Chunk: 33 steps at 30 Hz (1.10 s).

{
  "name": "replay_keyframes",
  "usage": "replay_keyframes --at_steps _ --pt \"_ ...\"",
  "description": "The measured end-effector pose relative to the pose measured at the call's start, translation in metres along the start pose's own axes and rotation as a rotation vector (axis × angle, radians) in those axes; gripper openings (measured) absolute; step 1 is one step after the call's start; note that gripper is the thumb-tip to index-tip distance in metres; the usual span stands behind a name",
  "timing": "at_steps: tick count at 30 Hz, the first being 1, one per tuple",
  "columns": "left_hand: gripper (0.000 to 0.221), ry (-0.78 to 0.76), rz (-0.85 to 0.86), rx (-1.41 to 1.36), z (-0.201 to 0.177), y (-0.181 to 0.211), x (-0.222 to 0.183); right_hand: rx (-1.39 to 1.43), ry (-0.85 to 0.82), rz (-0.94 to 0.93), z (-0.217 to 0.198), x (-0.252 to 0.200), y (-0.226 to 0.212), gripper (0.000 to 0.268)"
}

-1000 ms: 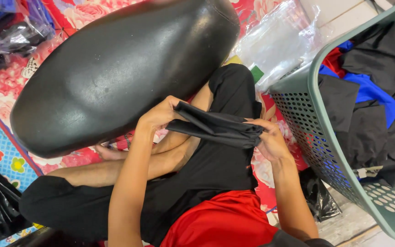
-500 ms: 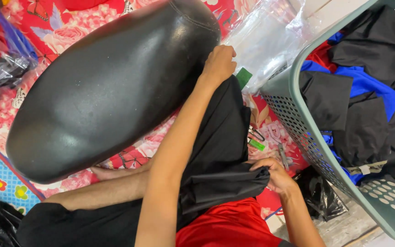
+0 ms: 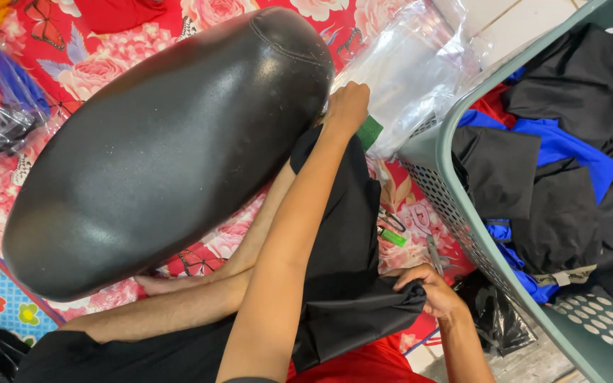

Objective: Cleaning a fabric cover with a sponge, folding it, and placing it into a plastic bag.

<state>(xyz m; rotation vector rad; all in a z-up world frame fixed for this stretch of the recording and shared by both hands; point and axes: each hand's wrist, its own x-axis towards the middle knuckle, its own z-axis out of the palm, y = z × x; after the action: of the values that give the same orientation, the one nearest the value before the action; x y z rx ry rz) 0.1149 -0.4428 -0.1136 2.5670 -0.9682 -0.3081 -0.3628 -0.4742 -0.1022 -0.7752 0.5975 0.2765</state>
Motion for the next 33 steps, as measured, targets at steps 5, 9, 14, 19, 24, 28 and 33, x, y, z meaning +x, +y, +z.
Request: replay_keyframes --at_steps 5,9,14,19,24,28,33 --pt "0.019 0.0 -0.064 -0.205 -0.016 -0.006 -0.007 0.023 -0.018 0.006 0.001 0.001 0.001 0.021" --pt "0.013 0.117 -0.069 -0.158 -0.023 0.0 -0.003 0.032 -0.05 -0.023 0.006 0.0 -0.005 0.02" --pt "0.016 0.199 -0.053 -0.144 -0.046 0.013 -0.012 -0.01 0.0 0.001 0.005 -0.004 -0.009 0.019" --pt "0.019 0.332 0.036 -0.321 -0.075 0.027 -0.026 -0.04 -0.031 0.006 0.011 -0.005 -0.017 0.018" --pt "0.013 0.608 -0.045 -1.137 -0.116 0.026 -0.044 -0.099 -0.005 -0.019 0.015 -0.006 -0.024 0.015" --pt "0.015 0.741 -0.138 -1.236 -0.162 0.004 -0.071 -0.085 -0.08 -0.028 0.022 -0.003 -0.032 0.016" --pt "0.032 0.714 -0.087 -1.689 -0.208 -0.072 -0.103 -0.06 -0.132 -0.013 0.031 0.01 -0.038 0.014"
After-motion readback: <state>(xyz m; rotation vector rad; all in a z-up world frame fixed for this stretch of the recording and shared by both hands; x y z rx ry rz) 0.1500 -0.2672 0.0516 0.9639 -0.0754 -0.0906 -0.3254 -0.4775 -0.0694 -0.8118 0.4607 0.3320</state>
